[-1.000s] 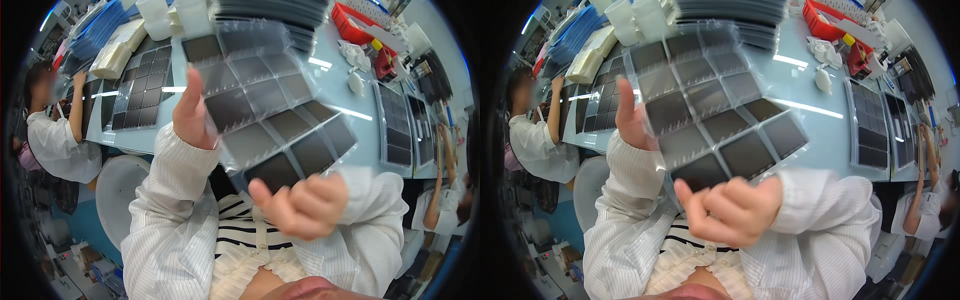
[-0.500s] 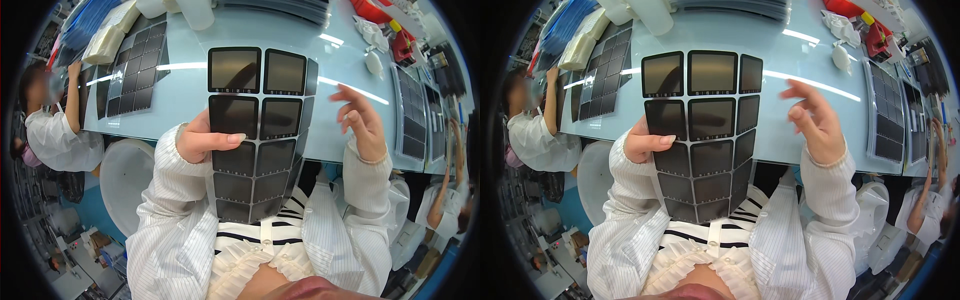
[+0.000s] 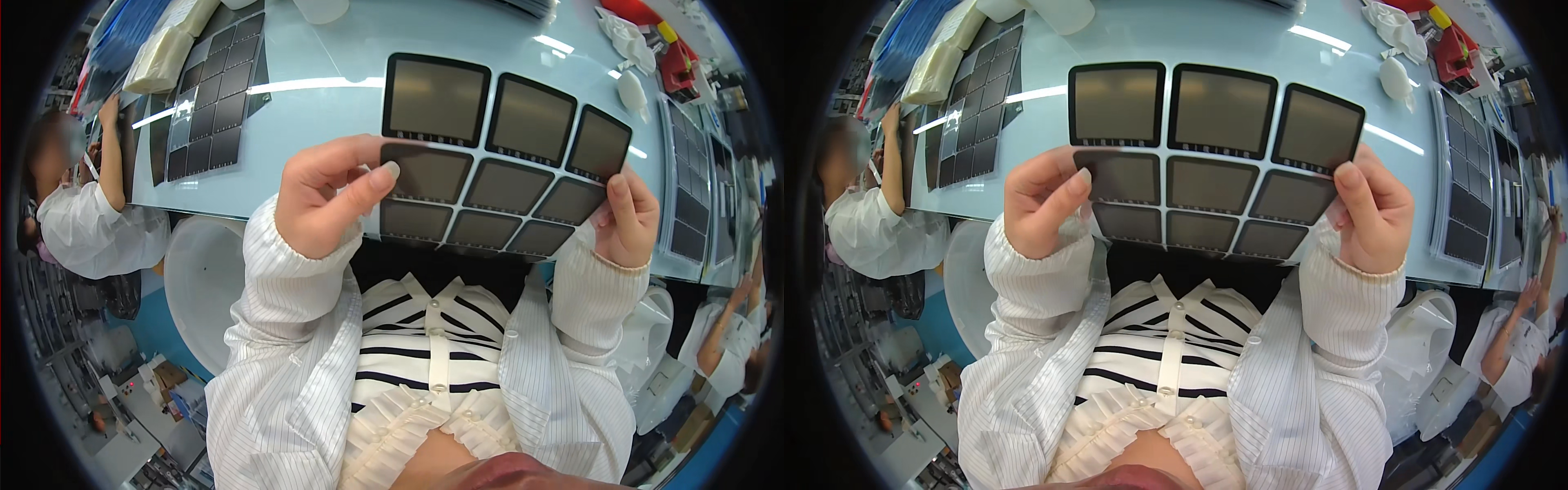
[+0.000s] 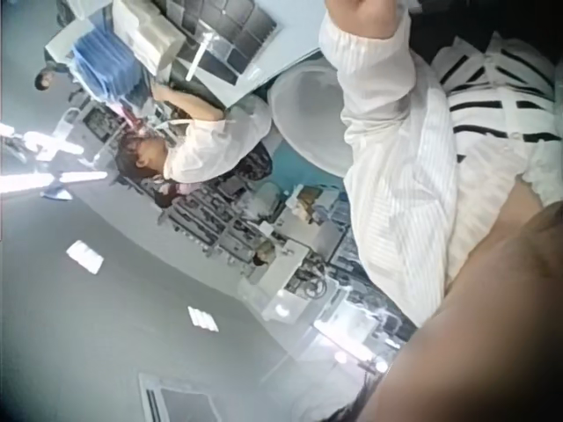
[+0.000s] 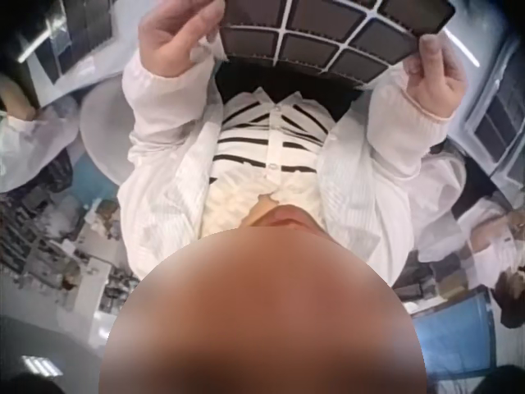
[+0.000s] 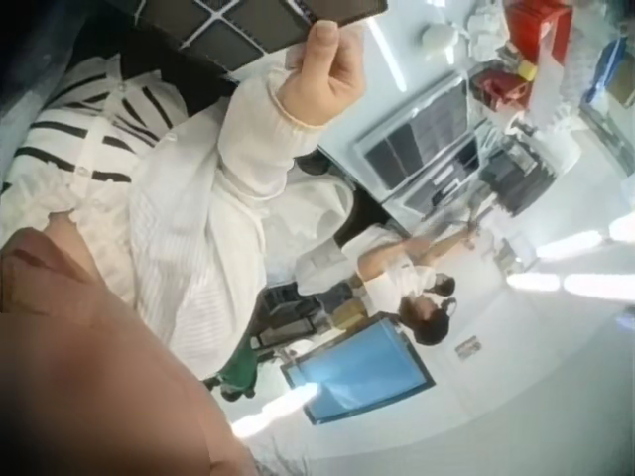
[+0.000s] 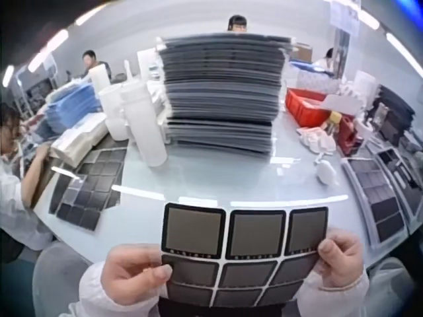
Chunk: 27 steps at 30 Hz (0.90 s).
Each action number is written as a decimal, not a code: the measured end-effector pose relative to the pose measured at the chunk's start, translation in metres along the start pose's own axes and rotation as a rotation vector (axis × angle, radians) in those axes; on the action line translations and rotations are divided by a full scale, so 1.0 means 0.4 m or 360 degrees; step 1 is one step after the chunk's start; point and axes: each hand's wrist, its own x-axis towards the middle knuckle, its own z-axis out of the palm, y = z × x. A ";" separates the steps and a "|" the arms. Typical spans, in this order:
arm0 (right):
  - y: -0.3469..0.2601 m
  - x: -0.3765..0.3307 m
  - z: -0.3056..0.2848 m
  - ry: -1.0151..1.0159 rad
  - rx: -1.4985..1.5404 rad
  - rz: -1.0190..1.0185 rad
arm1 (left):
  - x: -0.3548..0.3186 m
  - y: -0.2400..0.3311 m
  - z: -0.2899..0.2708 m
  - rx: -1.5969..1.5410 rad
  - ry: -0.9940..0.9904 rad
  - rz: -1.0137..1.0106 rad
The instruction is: The recorder is cleaning and inspecting small solar cell panels using a white cloth at a workstation.
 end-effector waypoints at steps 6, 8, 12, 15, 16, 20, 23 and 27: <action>-0.019 -0.030 -0.033 -0.0055 -0.0215 -0.0090 | -0.018 0.025 0.002 0.0312 -0.0040 0.0103; -0.023 -0.039 -0.030 0.0054 -0.0293 -0.0136 | -0.016 0.027 0.003 0.0353 -0.0053 0.0133; -0.034 -0.044 -0.045 -0.0003 -0.0335 -0.0164 | -0.015 0.044 0.010 0.0393 -0.0070 0.0171; -0.034 -0.041 -0.048 0.0006 -0.0330 -0.0131 | -0.018 0.044 0.004 0.0475 -0.0093 0.0296; -0.032 -0.040 -0.052 -0.0055 -0.0327 -0.0162 | -0.020 0.045 0.005 0.0474 -0.0091 0.0295; -0.035 -0.047 -0.040 -0.0003 -0.0383 -0.0173 | -0.022 0.049 0.006 0.0478 -0.0066 0.0289; -0.031 -0.044 -0.052 -0.0143 -0.0330 -0.0228 | -0.026 0.052 0.004 0.0491 -0.0065 0.0304; -0.040 -0.051 -0.044 -0.0083 -0.0343 -0.0209 | -0.025 0.056 0.003 0.0496 -0.0077 0.0321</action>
